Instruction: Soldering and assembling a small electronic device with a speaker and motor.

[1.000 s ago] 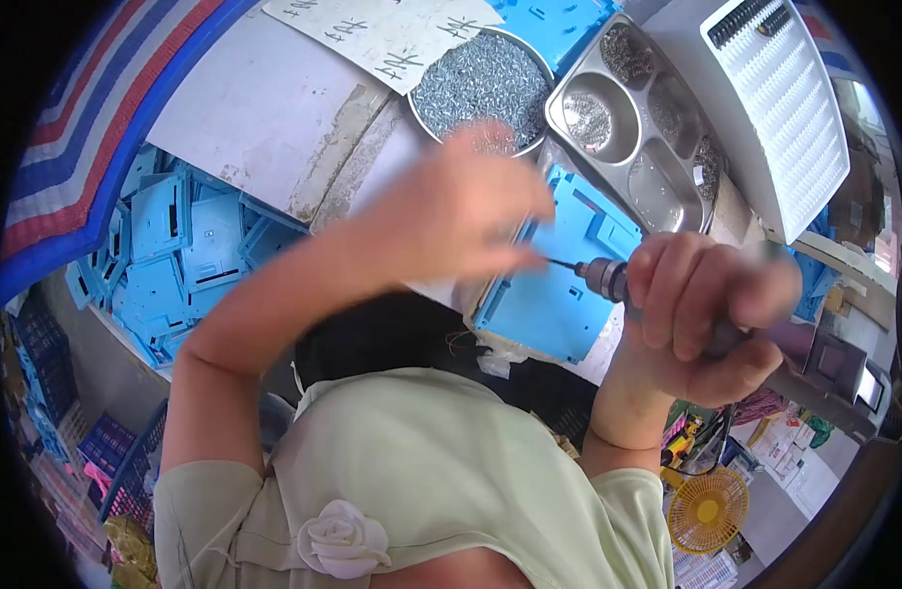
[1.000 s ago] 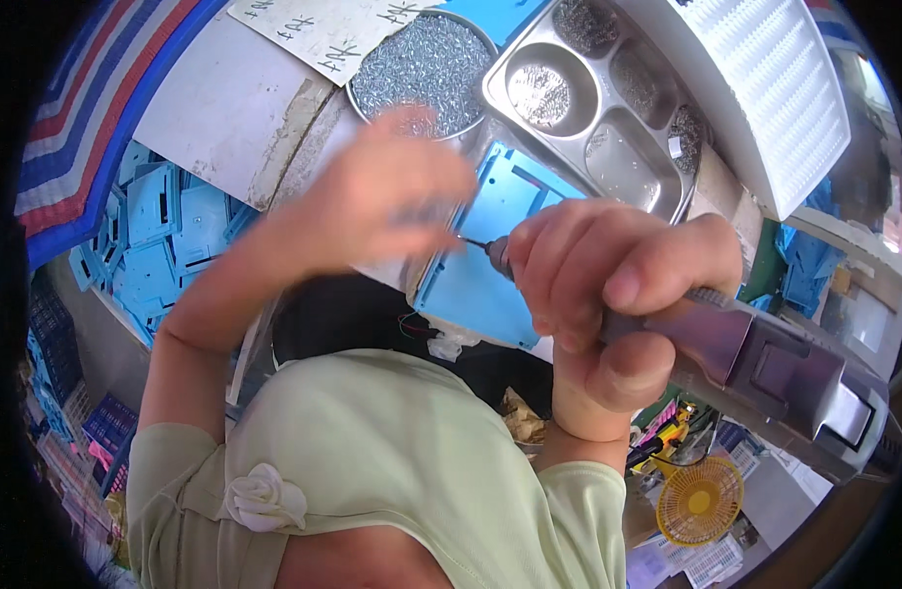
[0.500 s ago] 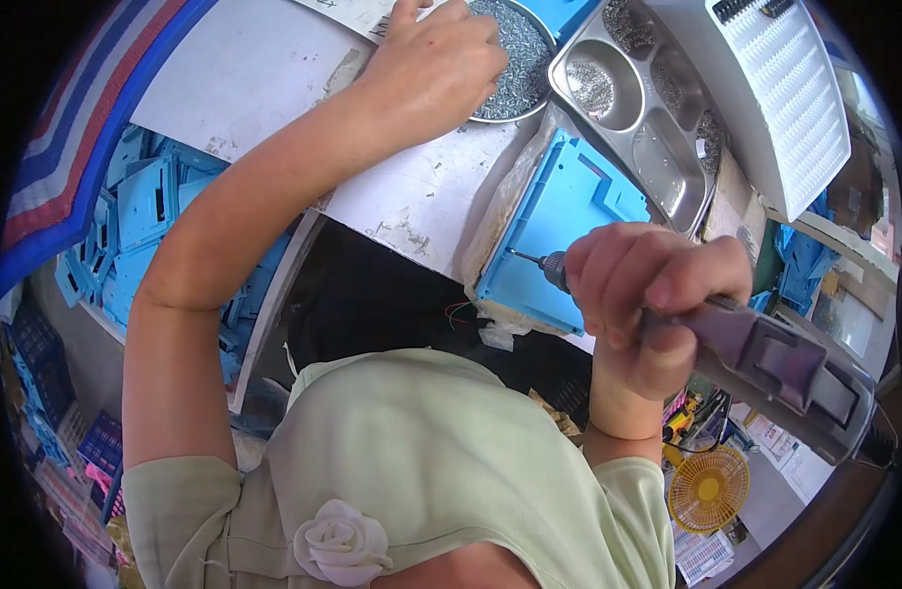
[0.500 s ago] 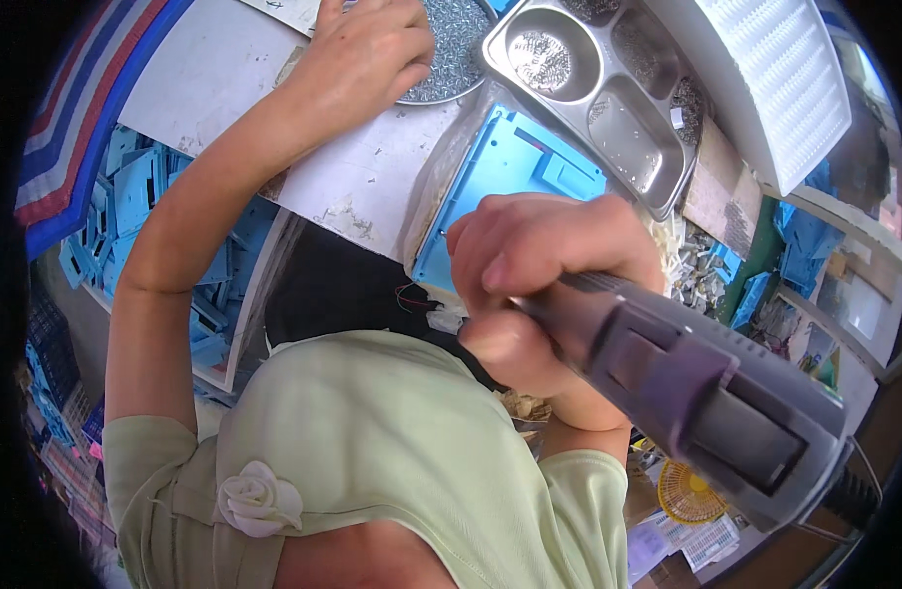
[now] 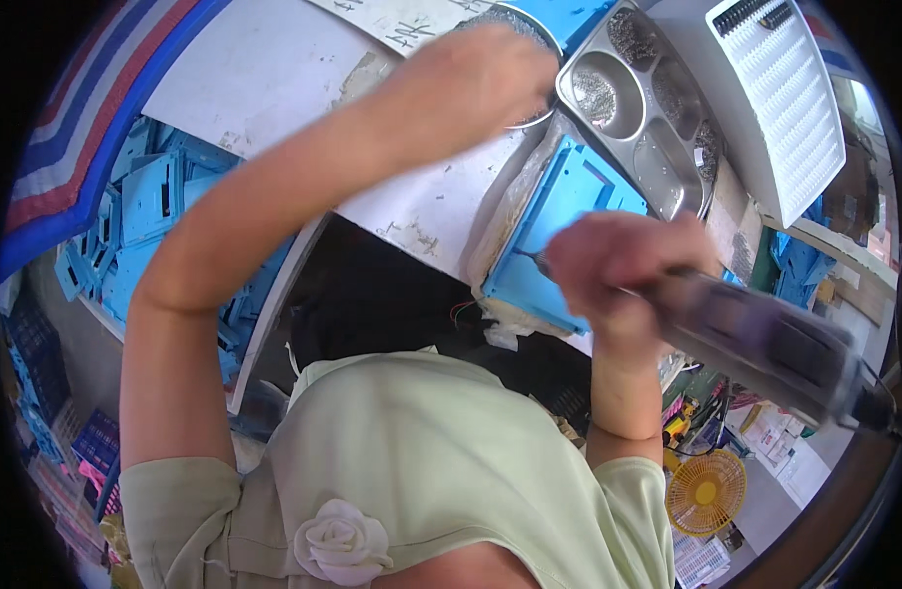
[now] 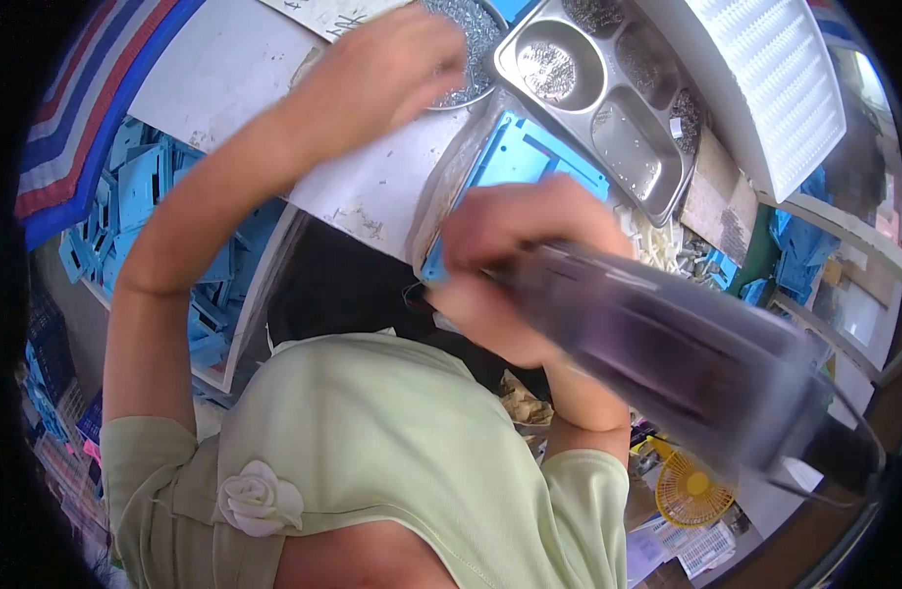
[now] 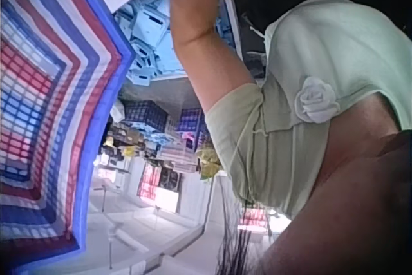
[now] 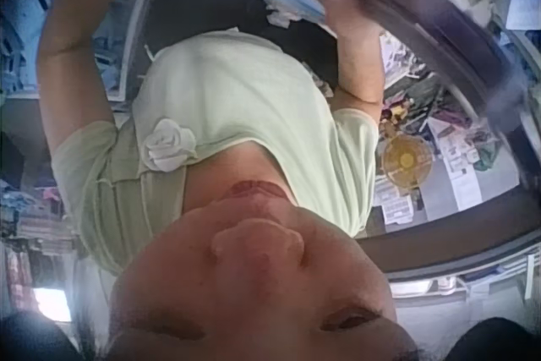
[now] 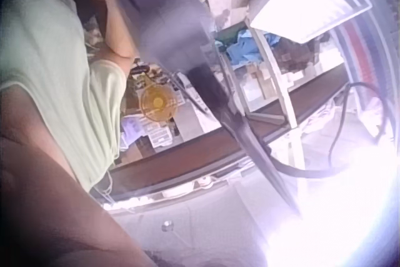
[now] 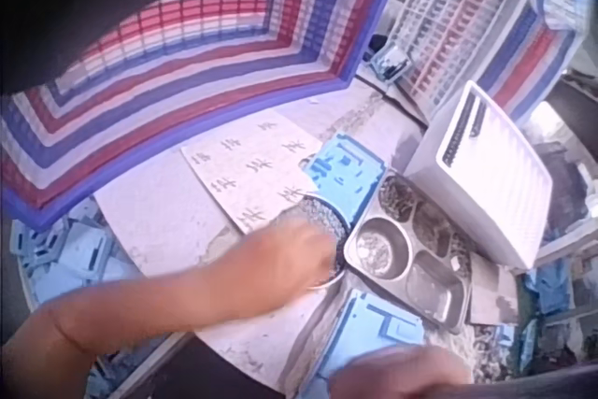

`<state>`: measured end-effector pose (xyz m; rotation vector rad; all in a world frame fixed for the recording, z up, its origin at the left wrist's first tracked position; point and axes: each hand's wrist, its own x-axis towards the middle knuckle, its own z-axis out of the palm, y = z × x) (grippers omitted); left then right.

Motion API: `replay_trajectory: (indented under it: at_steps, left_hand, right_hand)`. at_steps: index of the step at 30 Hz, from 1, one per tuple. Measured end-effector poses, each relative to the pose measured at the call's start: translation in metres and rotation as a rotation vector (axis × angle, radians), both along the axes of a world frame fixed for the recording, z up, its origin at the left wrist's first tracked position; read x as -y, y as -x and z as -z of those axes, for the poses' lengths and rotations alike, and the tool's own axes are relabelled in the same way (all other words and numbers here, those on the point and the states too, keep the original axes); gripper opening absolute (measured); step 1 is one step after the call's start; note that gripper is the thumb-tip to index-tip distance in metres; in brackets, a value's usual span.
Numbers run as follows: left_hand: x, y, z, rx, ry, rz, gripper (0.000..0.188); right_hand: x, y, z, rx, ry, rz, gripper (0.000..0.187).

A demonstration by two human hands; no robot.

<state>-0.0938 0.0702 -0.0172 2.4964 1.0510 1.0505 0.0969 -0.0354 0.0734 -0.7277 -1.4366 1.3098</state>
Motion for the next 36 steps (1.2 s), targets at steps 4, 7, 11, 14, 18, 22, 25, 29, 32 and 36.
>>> replay_trajectory:
  at_steps: [4,7,11,14,18,22,25,29,32,36]
  left_hand:
    - [0.074,0.003,-0.015,0.291,0.094,0.272,0.027]
    - [0.11,0.001,-0.011,0.427,0.218,0.287,0.035]
    - [0.124,-0.005,-0.007,0.485,0.227,0.292,0.038]
    - [0.124,-0.004,-0.007,0.459,0.191,0.323,0.037]
    - [0.126,-0.001,-0.004,0.368,0.1,0.375,0.036]
    - [0.131,0.006,-0.006,0.294,0.216,0.393,0.064]
    - [0.121,0.017,-0.013,0.241,0.236,0.169,0.104]
    - [0.122,0.025,-0.01,0.243,0.253,0.127,0.107]
    - [0.115,0.023,-0.006,0.196,0.213,0.079,0.083]
    - [0.098,0.001,-0.008,0.191,0.16,0.147,0.056]
  right_hand:
    - [-0.004,-0.017,-0.025,-0.142,-0.141,-0.063,0.038]
    - [0.002,-0.014,-0.024,-0.145,-0.147,-0.084,0.035]
    - [0.01,-0.013,-0.024,-0.128,-0.12,-0.134,0.035]
    - [0.018,-0.009,-0.024,-0.109,-0.1,-0.11,0.035]
    - [0.028,-0.005,-0.026,-0.12,-0.03,-0.074,0.035]
    - [0.041,0.004,-0.015,-0.293,0.052,-0.014,0.038]
    - [0.046,0.007,0.001,-0.146,0.019,0.062,0.035]
    - [0.051,0.014,0.01,0.091,-0.056,0.044,0.037]
    - [0.053,0.017,0.014,0.121,-0.095,0.033,0.038]
    - [0.046,-0.006,0.003,0.107,-0.113,0.005,0.037]
